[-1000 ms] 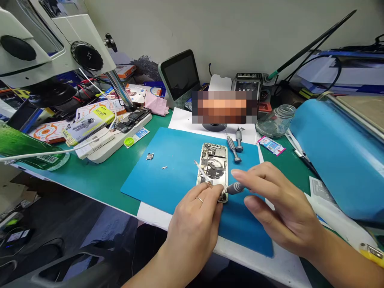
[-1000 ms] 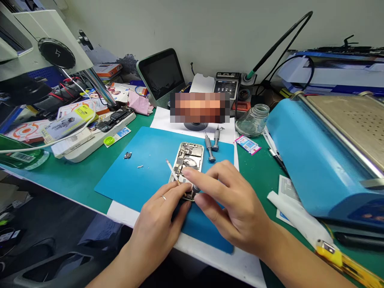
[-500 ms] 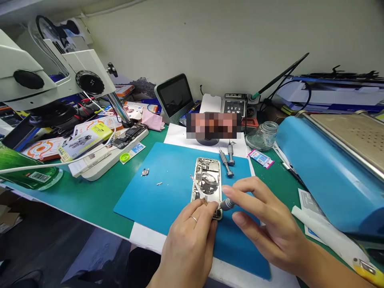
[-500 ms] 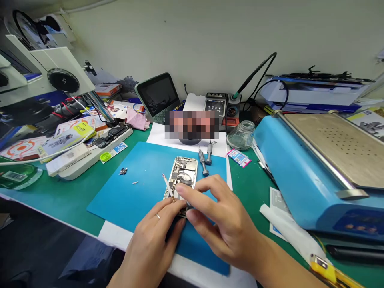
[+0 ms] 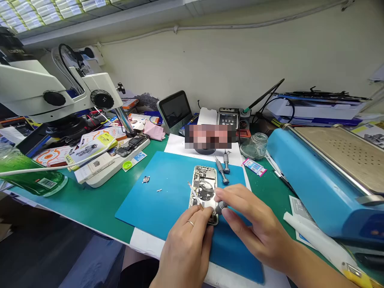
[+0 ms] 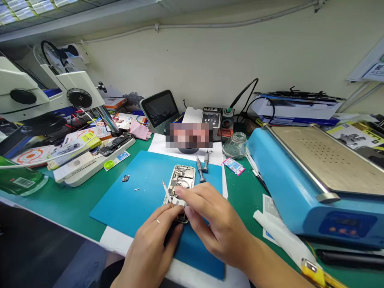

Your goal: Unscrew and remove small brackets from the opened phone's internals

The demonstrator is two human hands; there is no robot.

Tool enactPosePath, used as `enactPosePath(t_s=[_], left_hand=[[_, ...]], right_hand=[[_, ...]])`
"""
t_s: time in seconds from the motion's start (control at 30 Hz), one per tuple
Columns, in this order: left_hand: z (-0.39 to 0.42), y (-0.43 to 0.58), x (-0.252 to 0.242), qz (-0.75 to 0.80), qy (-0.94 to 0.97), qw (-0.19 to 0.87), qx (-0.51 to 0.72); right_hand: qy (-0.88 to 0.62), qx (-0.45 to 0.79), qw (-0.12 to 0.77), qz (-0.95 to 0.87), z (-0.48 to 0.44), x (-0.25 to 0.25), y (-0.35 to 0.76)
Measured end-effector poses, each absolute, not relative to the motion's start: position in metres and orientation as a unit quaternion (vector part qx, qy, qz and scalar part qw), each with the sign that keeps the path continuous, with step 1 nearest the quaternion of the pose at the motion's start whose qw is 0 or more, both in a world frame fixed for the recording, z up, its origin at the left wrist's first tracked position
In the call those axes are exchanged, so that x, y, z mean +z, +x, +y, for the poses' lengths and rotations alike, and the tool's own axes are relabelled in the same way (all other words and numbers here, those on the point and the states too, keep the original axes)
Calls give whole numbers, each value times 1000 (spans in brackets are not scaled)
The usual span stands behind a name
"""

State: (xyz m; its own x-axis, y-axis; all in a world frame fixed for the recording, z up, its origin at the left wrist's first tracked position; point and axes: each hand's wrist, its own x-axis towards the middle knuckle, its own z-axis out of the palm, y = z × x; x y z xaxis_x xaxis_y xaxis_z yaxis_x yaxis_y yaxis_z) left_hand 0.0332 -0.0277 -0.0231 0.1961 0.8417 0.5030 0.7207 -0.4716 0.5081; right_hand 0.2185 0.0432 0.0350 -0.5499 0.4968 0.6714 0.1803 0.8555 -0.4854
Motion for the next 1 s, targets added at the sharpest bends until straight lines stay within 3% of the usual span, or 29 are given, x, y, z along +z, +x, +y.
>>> enactPosePath(t_s=[1.0], left_hand=[[-34, 24, -5, 490, 736, 155, 441]], right_hand=[[-207, 161, 425, -866, 46, 34, 217]])
